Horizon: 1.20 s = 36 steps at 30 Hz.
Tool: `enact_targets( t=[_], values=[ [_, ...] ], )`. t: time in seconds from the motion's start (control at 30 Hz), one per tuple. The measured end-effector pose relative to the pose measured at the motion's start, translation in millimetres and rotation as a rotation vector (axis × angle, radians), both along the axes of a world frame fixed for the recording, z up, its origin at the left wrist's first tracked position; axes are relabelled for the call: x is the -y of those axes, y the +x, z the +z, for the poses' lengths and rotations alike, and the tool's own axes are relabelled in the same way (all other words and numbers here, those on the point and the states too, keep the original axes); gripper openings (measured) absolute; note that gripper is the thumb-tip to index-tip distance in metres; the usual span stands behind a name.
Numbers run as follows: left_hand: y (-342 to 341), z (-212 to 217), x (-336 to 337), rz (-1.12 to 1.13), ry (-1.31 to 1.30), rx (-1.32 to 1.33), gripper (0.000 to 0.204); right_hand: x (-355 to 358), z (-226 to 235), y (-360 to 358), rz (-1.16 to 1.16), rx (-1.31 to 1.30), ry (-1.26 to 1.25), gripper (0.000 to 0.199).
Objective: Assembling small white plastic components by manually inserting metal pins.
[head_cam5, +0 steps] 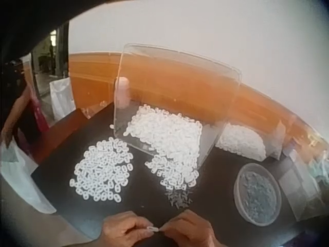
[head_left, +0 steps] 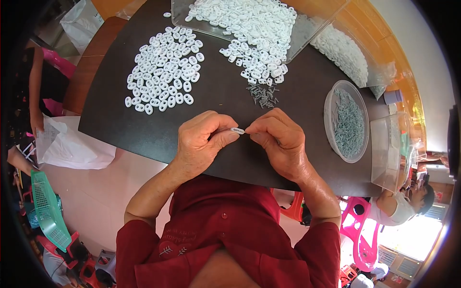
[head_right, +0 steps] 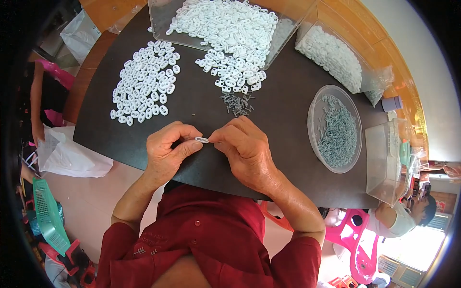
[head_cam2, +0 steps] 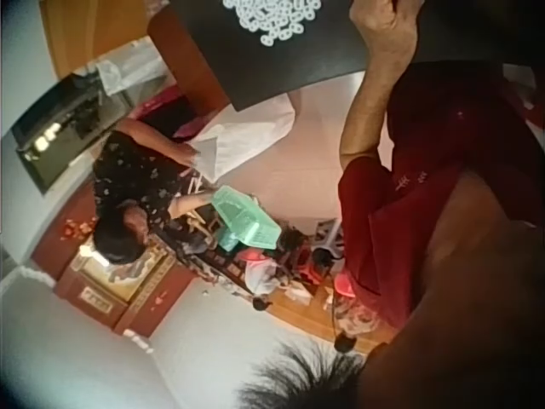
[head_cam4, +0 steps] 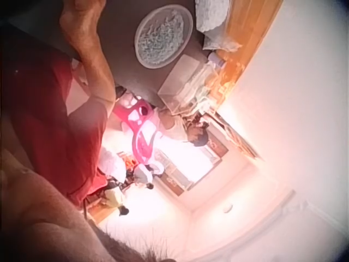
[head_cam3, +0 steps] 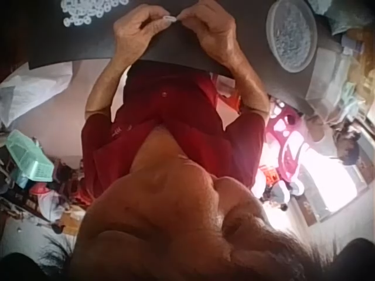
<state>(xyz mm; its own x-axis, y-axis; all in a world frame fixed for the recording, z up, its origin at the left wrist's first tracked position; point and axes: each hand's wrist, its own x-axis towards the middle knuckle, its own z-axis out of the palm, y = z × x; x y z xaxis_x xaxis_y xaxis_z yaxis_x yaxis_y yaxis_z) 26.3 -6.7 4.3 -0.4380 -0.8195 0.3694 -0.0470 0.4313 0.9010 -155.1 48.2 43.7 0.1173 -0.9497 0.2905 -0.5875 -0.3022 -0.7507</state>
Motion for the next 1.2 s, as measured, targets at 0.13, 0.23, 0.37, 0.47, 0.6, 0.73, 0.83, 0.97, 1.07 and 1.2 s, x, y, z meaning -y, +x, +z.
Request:
enact_targets(
  t=[0.13, 0.23, 0.37, 0.47, 0.6, 0.73, 0.83, 0.97, 1.07, 1.2],
  values=[
    [0, 1, 0, -0.005, -0.008, 0.0, 0.014, 0, -3, 1, 0.011, 0.015, 0.001, 0.016],
    [0, 0, 0, -0.007, -0.003, -0.009, 0.013, 1, -3, 1, 0.01, 0.015, 0.005, 0.017],
    [1, 0, 0, -0.019, 0.008, -0.002, 0.013, 1, -7, 0, 0.02, 0.065, 0.019, 0.018],
    [2, 0, 0, -0.029, 0.034, 0.002, 0.013, 1, -8, 1, 0.004, 0.149, 0.092, 0.017],
    [3, 1, 0, -0.065, 0.127, 0.018, 0.015, -1, -11, 1, -0.013, 0.31, 0.197, 0.016],
    [4, 1, 0, -0.065, 0.118, 0.018, 0.015, -2, -10, 2, -0.032, 0.377, 0.288, 0.015],
    [4, 1, 0, -0.068, 0.144, 0.016, 0.014, -1, -13, 3, -0.036, 0.393, 0.287, 0.016],
    [3, 0, 1, -0.084, 0.148, 0.002, 0.013, -2, -16, 4, -0.026, 0.495, 0.284, 0.02],
    [4, 0, 1, -0.081, 0.151, 0.007, 0.013, -1, -16, 4, -0.009, 0.389, 0.261, 0.023],
    [4, 0, 0, -0.094, 0.203, 0.016, 0.012, -1, -16, 4, -0.033, 0.487, 0.313, 0.022]
  ],
)
